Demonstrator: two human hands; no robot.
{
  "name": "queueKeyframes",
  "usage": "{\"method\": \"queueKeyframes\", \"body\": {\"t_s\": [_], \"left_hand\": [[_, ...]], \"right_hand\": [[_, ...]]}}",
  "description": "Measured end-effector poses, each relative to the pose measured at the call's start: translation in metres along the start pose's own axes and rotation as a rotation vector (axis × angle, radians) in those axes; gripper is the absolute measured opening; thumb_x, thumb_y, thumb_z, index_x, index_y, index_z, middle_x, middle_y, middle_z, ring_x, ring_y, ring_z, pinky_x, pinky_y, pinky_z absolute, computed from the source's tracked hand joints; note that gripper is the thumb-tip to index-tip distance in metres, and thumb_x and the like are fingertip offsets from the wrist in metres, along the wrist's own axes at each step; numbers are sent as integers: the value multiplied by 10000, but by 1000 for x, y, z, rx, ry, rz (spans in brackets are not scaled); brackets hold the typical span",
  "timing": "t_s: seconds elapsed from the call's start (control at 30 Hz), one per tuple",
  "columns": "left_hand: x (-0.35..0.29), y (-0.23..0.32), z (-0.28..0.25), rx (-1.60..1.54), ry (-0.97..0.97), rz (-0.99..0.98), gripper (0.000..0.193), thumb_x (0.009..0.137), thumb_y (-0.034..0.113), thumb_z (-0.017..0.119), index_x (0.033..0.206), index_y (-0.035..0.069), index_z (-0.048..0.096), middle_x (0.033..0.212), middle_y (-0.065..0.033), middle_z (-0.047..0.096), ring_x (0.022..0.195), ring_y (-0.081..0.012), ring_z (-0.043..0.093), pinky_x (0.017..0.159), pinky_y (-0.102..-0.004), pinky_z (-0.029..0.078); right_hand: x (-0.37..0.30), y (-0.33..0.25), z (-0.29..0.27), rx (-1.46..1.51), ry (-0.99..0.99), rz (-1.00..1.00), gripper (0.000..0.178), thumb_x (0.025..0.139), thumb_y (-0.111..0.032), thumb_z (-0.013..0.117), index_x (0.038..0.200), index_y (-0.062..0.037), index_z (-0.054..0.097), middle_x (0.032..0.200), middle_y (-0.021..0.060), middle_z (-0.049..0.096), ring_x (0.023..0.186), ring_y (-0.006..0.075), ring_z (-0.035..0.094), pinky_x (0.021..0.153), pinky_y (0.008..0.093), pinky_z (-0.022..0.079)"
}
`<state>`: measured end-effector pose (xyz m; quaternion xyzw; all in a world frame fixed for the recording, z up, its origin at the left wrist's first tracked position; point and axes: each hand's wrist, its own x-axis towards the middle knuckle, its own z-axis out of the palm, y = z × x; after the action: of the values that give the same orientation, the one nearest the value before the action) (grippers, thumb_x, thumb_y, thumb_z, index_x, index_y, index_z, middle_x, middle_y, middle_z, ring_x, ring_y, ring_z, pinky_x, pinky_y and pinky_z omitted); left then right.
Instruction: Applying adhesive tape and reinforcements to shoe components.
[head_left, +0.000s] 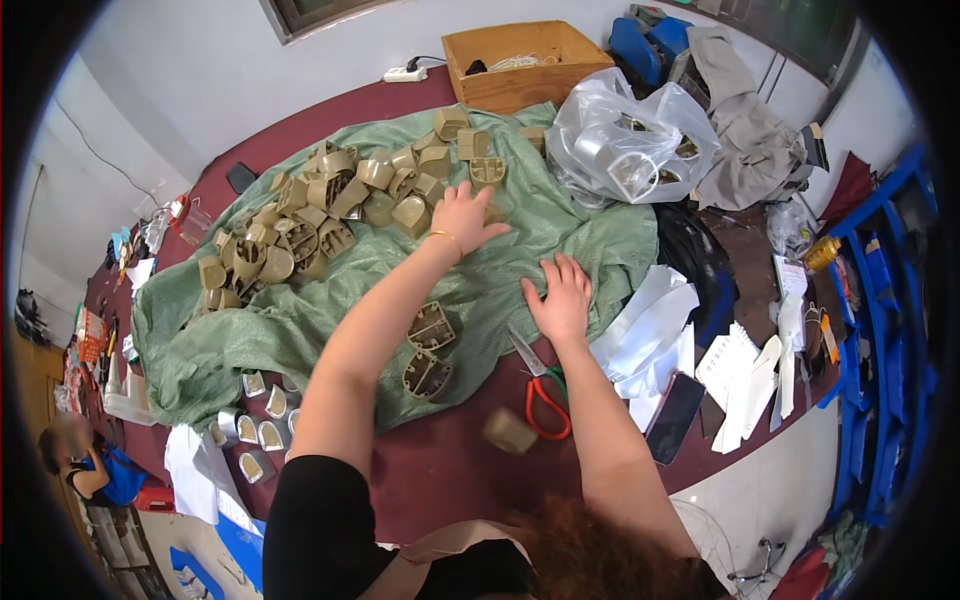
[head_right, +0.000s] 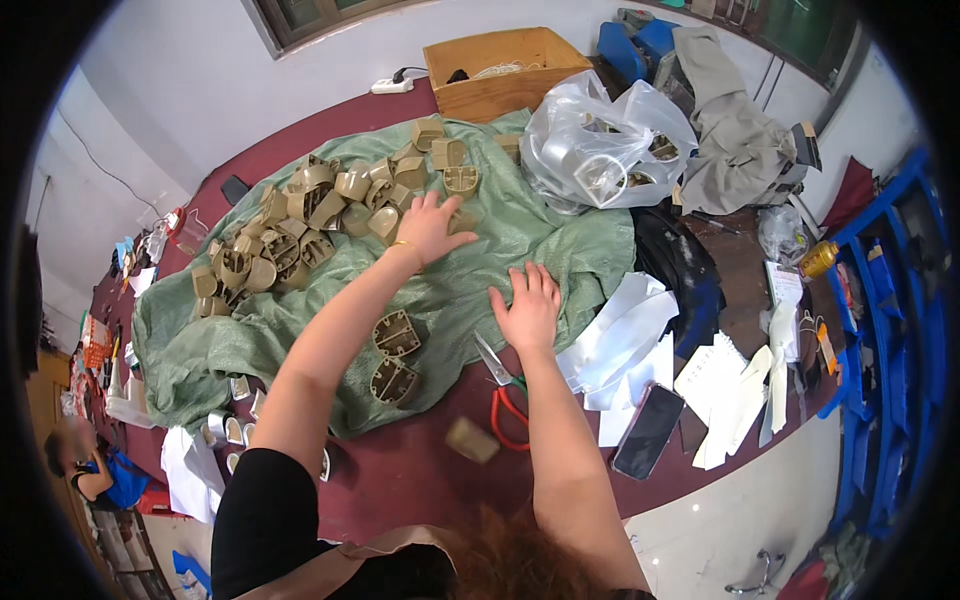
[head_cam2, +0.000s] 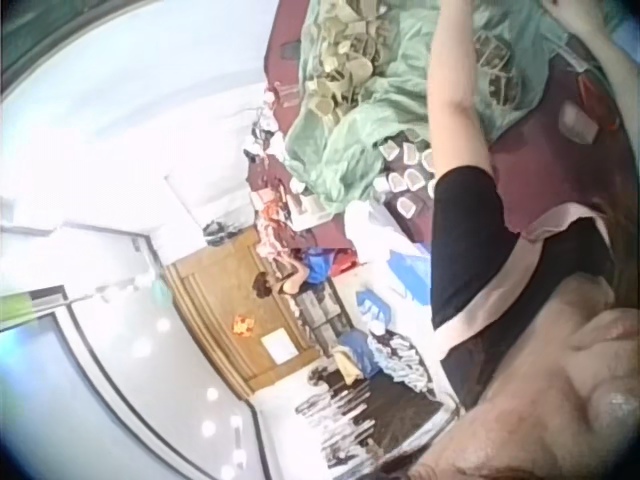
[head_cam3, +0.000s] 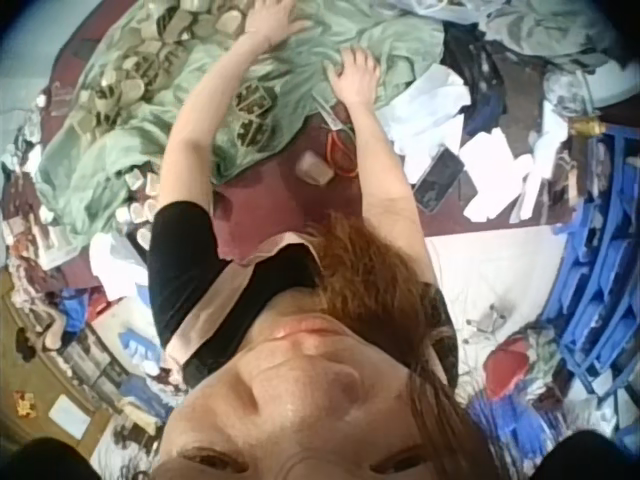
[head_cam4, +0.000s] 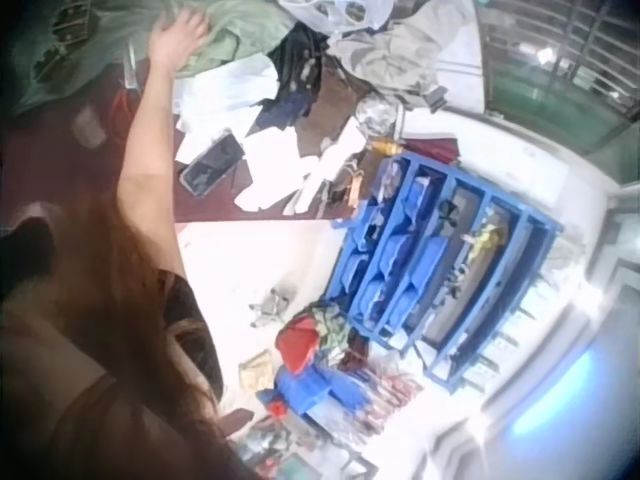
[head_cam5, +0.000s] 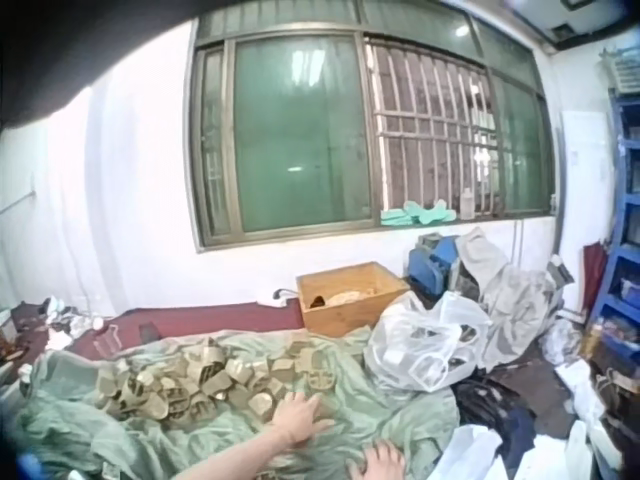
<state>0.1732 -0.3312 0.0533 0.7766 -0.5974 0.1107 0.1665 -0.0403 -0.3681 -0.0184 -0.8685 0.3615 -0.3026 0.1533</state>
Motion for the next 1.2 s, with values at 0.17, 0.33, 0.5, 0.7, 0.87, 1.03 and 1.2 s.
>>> {"method": "queueKeyframes", "body": {"t_s": [0.17,0.33,0.5,0.7,0.87,1.03,1.2], "left_hand": [[4,-15,2,-363,373,-111,449,727,331,767,1062,63,633,1016,-159,615,986,-325,560,843,-427,463],[-86,14,-77,-610,194,-172,407,740,231,771,1056,39,600,998,-122,612,995,-315,538,907,-402,438],[-79,17,-59,-307,228,26,510,752,248,762,1162,46,536,1170,-173,528,1095,-356,480,932,-400,430],[0,14,3,-280,120,-44,515,721,213,762,1172,67,560,1205,-162,518,1132,-363,471,963,-409,424],[-10,17,5,-171,-138,142,430,720,169,747,1128,157,613,1254,-157,479,1124,-346,482,957,-403,429],[-91,67,-103,-648,-144,292,605,694,272,790,1227,138,536,1354,-143,433,1263,-362,393,1010,-434,387],[-157,57,-94,36,-456,530,749,743,391,735,1374,143,418,1456,-177,346,1398,-379,215,1081,-512,292]], "right_hand": [[0,6,4,-6,-14,15,462,833,-402,615,1168,-84,590,1328,146,498,1277,320,398,1069,459,276],[3,9,-1,-36,-3,6,466,840,-413,608,1172,-86,587,1331,145,493,1282,316,392,1072,458,276],[3,13,-4,-44,8,12,470,834,-406,613,1172,-80,588,1327,144,500,1276,318,400,1071,465,276],[1,8,2,-41,3,5,470,829,-399,617,1172,-78,587,1321,148,502,1271,326,404,1068,468,280],[2,7,3,-27,-4,-3,470,831,-406,611,1168,-78,585,1316,146,503,1268,326,406,1066,470,281],[3,11,-3,-33,26,-33,464,837,-408,601,1165,-80,585,1315,148,504,1267,330,404,1062,477,286],[2,9,-1,-57,33,-9,466,835,-402,608,1168,-78,585,1308,147,509,1265,326,409,1057,473,292]]}}
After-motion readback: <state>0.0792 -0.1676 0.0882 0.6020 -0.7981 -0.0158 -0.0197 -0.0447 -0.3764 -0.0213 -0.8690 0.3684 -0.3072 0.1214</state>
